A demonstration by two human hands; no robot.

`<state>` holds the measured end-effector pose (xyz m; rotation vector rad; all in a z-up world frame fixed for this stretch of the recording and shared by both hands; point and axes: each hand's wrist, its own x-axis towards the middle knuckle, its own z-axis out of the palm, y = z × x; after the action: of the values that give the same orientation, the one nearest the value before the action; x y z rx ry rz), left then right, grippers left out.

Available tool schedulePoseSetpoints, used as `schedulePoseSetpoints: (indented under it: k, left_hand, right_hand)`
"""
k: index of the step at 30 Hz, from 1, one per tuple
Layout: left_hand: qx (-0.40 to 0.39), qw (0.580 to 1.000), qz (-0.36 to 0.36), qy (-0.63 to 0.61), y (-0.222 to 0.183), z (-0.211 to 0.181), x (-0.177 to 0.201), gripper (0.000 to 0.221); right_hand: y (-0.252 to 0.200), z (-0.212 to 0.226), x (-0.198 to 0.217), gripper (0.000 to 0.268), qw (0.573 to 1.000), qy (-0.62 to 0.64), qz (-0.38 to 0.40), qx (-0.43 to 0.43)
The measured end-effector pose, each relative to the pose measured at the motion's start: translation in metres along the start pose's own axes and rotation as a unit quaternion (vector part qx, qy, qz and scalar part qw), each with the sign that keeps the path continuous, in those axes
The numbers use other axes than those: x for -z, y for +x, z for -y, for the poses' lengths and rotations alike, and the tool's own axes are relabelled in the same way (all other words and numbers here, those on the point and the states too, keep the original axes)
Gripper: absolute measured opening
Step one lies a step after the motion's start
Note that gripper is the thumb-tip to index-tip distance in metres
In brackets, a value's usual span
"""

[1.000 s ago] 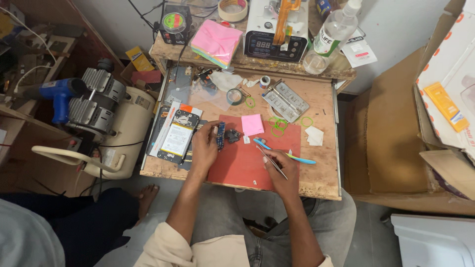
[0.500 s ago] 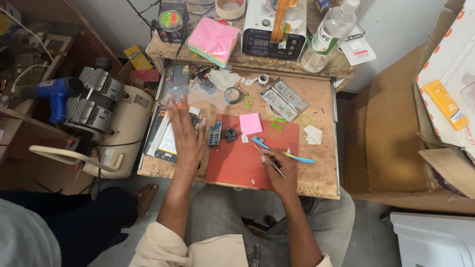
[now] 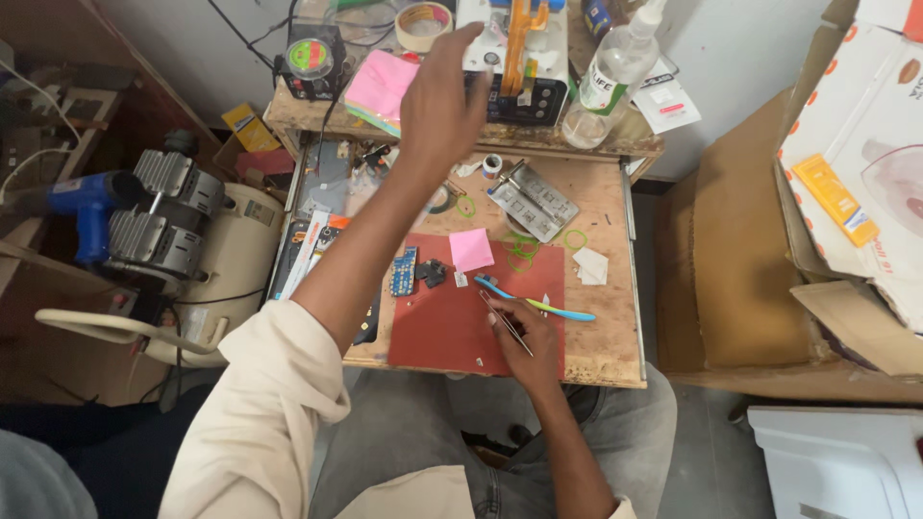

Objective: The person handles a circuit board with their hands, wipes it with a brush, and uses a metal tool to manipulate small parts. They also handle a phone screen and apply adhesive tape.

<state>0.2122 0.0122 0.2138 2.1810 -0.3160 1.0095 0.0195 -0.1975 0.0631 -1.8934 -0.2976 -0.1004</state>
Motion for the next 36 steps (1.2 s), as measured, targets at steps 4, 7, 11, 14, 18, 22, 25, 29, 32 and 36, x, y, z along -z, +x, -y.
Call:
schedulePoseSetpoints:
  k: [4, 7, 11, 14, 18, 22, 25, 29, 32, 36]
  left_hand:
    - [0.259, 0.96, 0.081, -0.061, 0.057, 0.043, -0.043, 0.038]
    - [0.242, 0.898, 0.105, -0.352, 0.063, 0.062, -0.075, 0.025]
    - [0.112, 0.953, 0.006, -0.281, 0.055, 0.062, -0.083, 0.019]
    - [0.147, 0.916, 0.053, -0.371, 0.054, 0.052, -0.069, 0.014]
    - [0.222, 0.836, 0.136, -0.483, 0.051, 0.028, -0.042, 0.015]
    - [0.333, 0.813, 0.103, -0.466, 0.063, 0.023, -0.047, 0.023]
    - [0.202, 0.897, 0.044, -0.391, 0.067, 0.038, -0.065, 0.025]
    - [0.276, 0.833, 0.03, -0.478, 0.075, 0.052, -0.08, 0.02]
    - [0.293, 0.834, 0.028, -0.468, 0.084, 0.052, -0.077, 0.015]
    - [0.286, 0.788, 0.017, -0.544, 0.1, 0.051, -0.072, 0.013]
  right_hand:
    - [-0.001, 0.002, 0.001, 0.021, 1.0, 0.025, -0.005, 0.002]
    - [0.0, 0.002, 0.001, 0.021, 0.999, 0.032, -0.008, 0.007]
    - [-0.002, 0.0, 0.003, 0.02, 1.0, 0.019, -0.003, 0.004]
    - [0.001, 0.001, 0.003, 0.02, 1.0, 0.015, -0.002, 0.01]
    - [0.0, 0.001, 0.004, 0.021, 1.0, 0.013, -0.004, 0.005]
    - [0.0, 0.003, 0.004, 0.019, 1.0, 0.0, -0.005, 0.013]
    - [-0.001, 0.003, 0.006, 0.02, 1.0, -0.022, -0.004, 0.016]
    - [0.0, -0.001, 0.004, 0.019, 1.0, 0.004, -0.006, 0.015]
    - [0.0, -0.001, 0.003, 0.019, 1.0, -0.003, -0.011, 0.017]
    - [0.0, -0.002, 0.003, 0.019, 1.0, -0.002, -0.005, 0.006]
